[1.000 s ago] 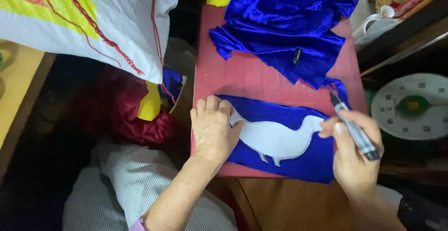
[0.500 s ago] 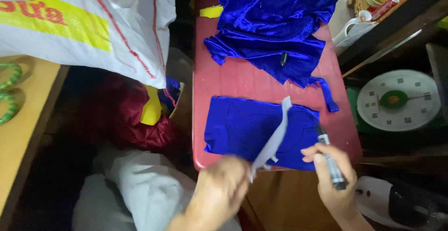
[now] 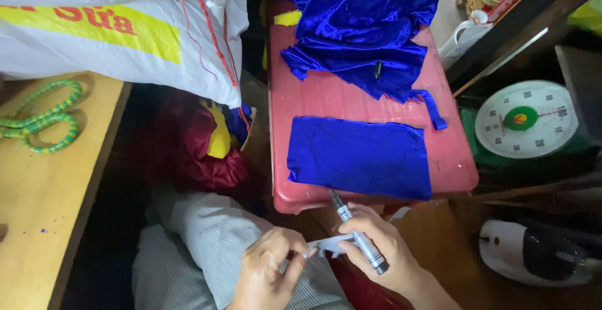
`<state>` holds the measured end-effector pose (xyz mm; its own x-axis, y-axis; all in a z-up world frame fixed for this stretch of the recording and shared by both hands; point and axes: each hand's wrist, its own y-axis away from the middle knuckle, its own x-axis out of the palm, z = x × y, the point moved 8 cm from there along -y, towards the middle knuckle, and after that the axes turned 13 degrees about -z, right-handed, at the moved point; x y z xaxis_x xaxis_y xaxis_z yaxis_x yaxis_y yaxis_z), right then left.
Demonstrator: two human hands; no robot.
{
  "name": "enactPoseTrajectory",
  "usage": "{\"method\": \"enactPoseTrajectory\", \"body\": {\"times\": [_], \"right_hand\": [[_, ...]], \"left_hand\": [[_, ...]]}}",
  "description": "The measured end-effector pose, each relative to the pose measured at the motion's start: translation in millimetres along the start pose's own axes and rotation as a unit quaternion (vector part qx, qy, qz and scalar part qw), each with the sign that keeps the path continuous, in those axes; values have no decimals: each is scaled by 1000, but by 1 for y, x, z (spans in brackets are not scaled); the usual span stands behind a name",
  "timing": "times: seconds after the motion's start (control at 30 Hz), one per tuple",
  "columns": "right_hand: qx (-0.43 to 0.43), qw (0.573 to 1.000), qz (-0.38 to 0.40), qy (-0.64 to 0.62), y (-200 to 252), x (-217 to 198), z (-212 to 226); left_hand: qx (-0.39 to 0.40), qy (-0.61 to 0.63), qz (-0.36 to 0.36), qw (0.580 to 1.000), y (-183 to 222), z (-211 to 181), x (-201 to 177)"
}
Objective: Tracing a bird-shaped template onto blue fabric using a marker
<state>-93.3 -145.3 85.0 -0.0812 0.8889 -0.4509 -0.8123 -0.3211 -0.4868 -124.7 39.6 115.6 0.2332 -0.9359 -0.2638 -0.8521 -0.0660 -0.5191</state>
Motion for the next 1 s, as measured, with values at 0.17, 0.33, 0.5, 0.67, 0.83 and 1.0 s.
{"method": "enactPoseTrajectory", "body": {"times": [0.17,0.33,0.5,0.67,0.83,1.0], "right_hand": [[23,998,-41,45,18,-12,-22],[136,945,-251,159,29,-88,-68],[226,875,-417,93,52,-119,-103],[245,851,-452,104,62,-119,-111],[275,834,-444,176,70,-112,-116],[273,832,-437,205,73,-106,-119]], "left_hand": [[-178,23,-36,983,4,45,0],[-242,-184,-121,945,-24,111,-8],[-214,-339,-84,912,-45,155,22],[-208,-455,-39,865,-48,172,44],[-196,-424,-6,884,-52,174,55],[-185,-289,-35,938,-62,156,68]]}}
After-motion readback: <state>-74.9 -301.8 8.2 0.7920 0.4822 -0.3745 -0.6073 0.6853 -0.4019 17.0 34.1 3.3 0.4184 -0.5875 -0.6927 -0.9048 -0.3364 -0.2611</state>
